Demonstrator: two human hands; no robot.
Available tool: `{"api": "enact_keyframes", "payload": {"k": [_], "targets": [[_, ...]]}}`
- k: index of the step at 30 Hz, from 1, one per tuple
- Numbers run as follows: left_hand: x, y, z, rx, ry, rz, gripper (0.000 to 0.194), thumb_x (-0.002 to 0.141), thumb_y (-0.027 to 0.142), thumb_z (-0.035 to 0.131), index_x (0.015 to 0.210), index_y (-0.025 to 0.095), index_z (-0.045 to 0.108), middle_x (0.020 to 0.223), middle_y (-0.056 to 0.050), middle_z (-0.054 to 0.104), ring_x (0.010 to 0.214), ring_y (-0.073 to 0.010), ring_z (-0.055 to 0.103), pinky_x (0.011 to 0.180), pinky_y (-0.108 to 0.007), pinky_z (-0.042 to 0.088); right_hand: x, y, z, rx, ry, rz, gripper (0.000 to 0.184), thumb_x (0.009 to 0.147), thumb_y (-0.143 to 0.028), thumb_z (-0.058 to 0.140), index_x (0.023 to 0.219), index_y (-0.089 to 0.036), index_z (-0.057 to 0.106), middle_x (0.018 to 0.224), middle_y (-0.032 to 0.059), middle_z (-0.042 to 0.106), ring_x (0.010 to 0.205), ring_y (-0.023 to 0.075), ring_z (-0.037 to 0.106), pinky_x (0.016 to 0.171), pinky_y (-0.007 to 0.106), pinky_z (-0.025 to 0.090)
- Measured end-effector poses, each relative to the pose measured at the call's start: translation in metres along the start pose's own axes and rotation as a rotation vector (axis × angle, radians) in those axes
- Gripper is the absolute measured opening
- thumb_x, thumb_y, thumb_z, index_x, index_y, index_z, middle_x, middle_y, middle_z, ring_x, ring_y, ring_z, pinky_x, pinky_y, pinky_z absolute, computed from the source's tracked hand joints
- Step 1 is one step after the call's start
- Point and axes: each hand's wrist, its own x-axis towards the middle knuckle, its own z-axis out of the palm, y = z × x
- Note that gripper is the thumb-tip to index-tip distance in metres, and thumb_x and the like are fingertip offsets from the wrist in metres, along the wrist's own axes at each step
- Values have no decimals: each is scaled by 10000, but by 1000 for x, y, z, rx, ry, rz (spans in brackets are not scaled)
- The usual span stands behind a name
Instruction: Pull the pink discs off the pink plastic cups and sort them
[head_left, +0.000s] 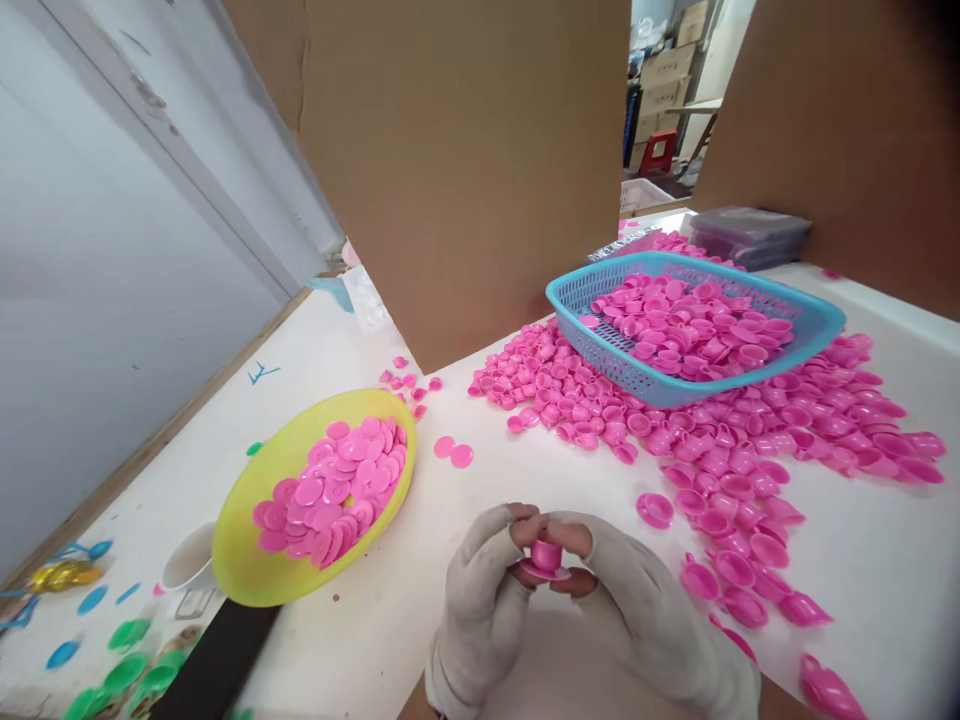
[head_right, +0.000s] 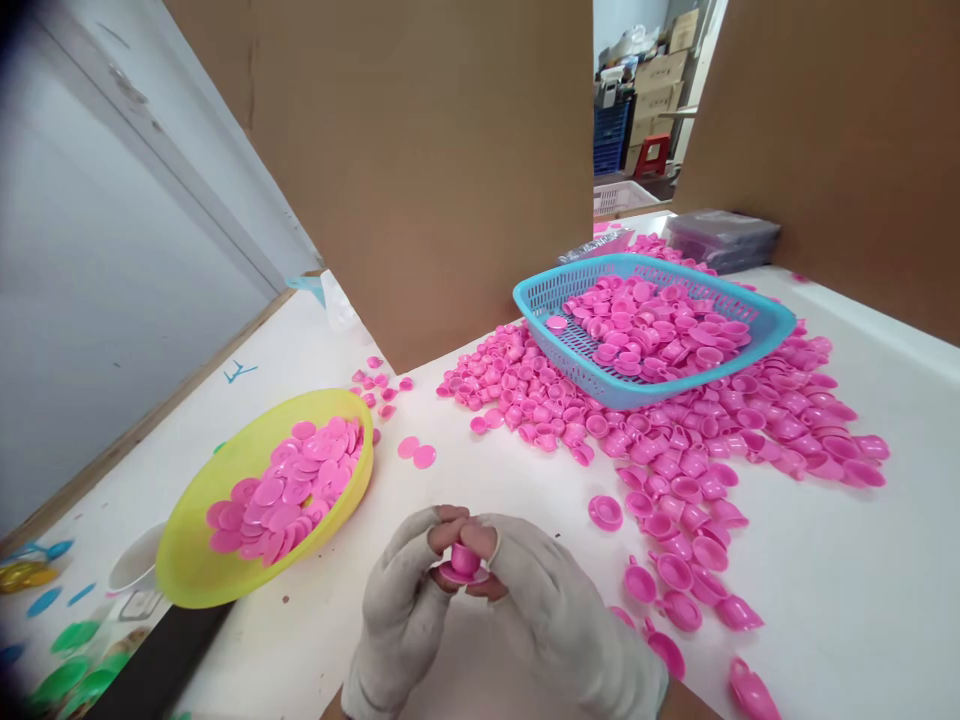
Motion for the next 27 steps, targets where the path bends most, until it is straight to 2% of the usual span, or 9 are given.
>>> {"api": "enact_keyframes", "payload": {"k": [3, 5, 8, 13, 19, 22, 25, 27], "targets": [[-1, 4, -2, -2, -7, 42, 444, 808, 11, 533, 1208, 203, 529, 1126, -98, 586, 1024, -176, 600, 852, -297, 540, 1, -3, 0, -163, 43, -77, 652, 835, 3, 469, 1404, -288, 339, 1152, 94, 586, 1071, 190, 589, 850, 296, 576], [1, 8, -3, -16, 4, 60, 466, 788, -11, 546, 1204, 201, 531, 1097, -92, 591, 999, -170, 608, 828, -280, 546, 0, -4, 0, -216, 79, -77, 651, 829, -3, 485, 1398, -293, 356, 1104, 94, 596, 1052, 201, 593, 851, 308, 574], [3, 13, -3, -50, 3, 47, 504, 775, -33, 554, 1220, 199, 523, 1016, -75, 612, 923, -154, 622, 764, -252, 550, -4, -5, 0, -159, 40, 0, 645, 832, -14, 491, 1385, -321, 363, 1079, 83, 593, 1003, 194, 606, 791, 278, 590], [1, 16, -1, -86, 9, -38, 468, 767, -16, 584, 1179, 200, 540, 902, -43, 632, 789, -130, 616, 647, -218, 526, -6, -10, -5, -43, -100, 148, 550, 843, -16, 457, 1292, -333, 435, 938, 50, 593, 780, 148, 613, 627, 211, 588], [-3, 13, -2, -82, 2, -18, 435, 799, 28, 564, 1199, 196, 529, 928, -52, 616, 802, -131, 600, 669, -230, 495, 6, -13, -11, -2, -103, 138, 430, 838, -18, 440, 1181, -272, 485, 885, 35, 564, 744, 131, 591, 608, 197, 559], [0, 10, -3, -165, -26, -145, 292, 851, 164, 549, 1140, 201, 565, 929, -51, 610, 819, -144, 592, 700, -251, 484, 13, -8, -11, -1, -112, 189, 384, 808, -1, 418, 1078, -255, 517, 906, 33, 563, 765, 133, 581, 599, 202, 540], [5, 6, 1, -245, -49, -390, 102, 845, 261, 574, 895, 185, 620, 777, -12, 596, 713, -130, 559, 654, -241, 448, 16, 0, -8, -27, -92, 308, 285, 781, -10, 443, 946, -227, 527, 862, 18, 555, 762, 138, 570, 640, 238, 519], [7, 2, 6, -291, -53, -528, 135, 830, 297, 590, 798, 168, 614, 717, -3, 584, 655, -121, 524, 615, -234, 423, 16, 7, -5, -47, -103, 382, 192, 778, -40, 471, 854, -208, 520, 815, 9, 546, 726, 136, 556, 631, 249, 491]]}}
